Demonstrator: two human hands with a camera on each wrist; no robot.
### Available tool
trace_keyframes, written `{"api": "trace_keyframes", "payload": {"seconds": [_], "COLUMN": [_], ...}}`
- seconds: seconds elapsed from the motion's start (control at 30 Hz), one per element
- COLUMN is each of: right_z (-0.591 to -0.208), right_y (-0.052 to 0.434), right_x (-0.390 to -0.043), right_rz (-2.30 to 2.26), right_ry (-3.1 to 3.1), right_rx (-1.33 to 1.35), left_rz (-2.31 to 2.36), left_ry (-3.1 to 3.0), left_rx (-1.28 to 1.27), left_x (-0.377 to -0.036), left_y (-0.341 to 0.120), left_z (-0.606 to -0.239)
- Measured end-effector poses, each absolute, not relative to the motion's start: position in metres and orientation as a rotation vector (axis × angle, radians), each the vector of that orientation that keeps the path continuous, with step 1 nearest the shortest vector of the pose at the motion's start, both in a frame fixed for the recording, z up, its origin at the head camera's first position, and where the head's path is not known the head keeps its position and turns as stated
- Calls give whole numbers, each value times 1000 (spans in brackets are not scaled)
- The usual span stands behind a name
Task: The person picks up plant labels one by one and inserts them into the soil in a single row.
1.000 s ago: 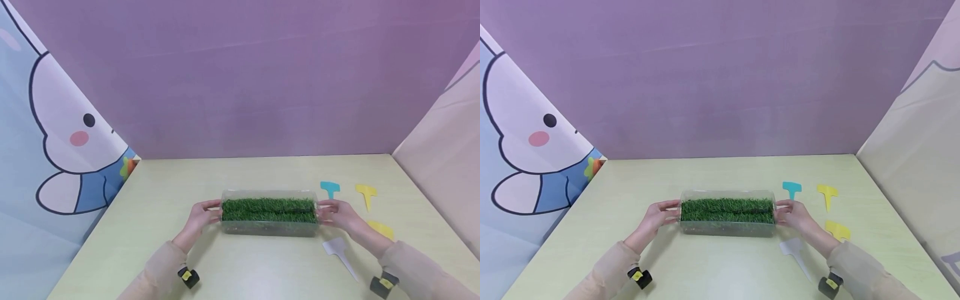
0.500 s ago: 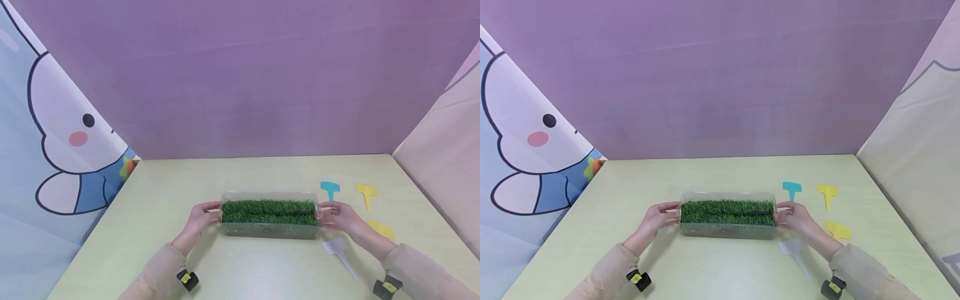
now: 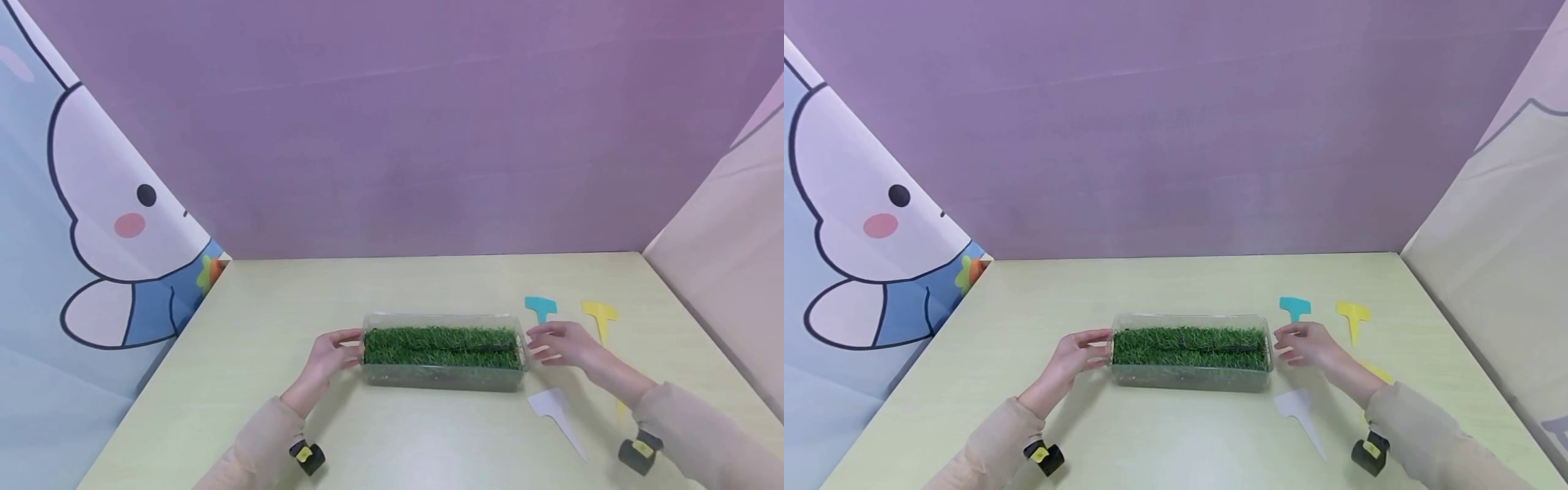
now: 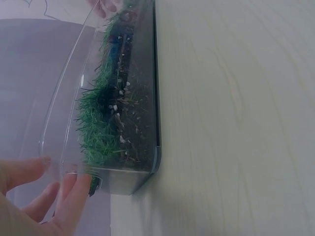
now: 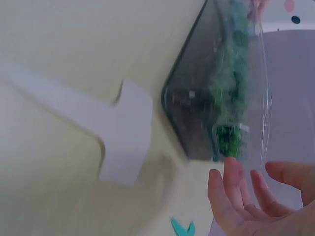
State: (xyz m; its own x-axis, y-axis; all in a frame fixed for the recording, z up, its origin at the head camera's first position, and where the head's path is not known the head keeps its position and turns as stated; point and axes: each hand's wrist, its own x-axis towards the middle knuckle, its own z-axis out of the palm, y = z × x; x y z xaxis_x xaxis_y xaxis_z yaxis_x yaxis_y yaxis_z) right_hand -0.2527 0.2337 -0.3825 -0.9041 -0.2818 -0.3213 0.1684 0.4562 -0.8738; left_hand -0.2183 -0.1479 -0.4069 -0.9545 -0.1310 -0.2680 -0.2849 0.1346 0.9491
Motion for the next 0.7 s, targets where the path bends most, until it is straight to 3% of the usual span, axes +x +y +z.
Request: {"api": "trace_keyframes", "payload": {"seconds": [0.7], "right_z": [-383], "right_y": [255], "right_x": [-322], "right_rz": [-856], "right_ry": [2696], "right_rx": [-415], "left_rz": [1946], "left_ry": [2271], "left_rx": [-421], "left_x": [-218], "left_y": [-148], "left_z": [-407]}}
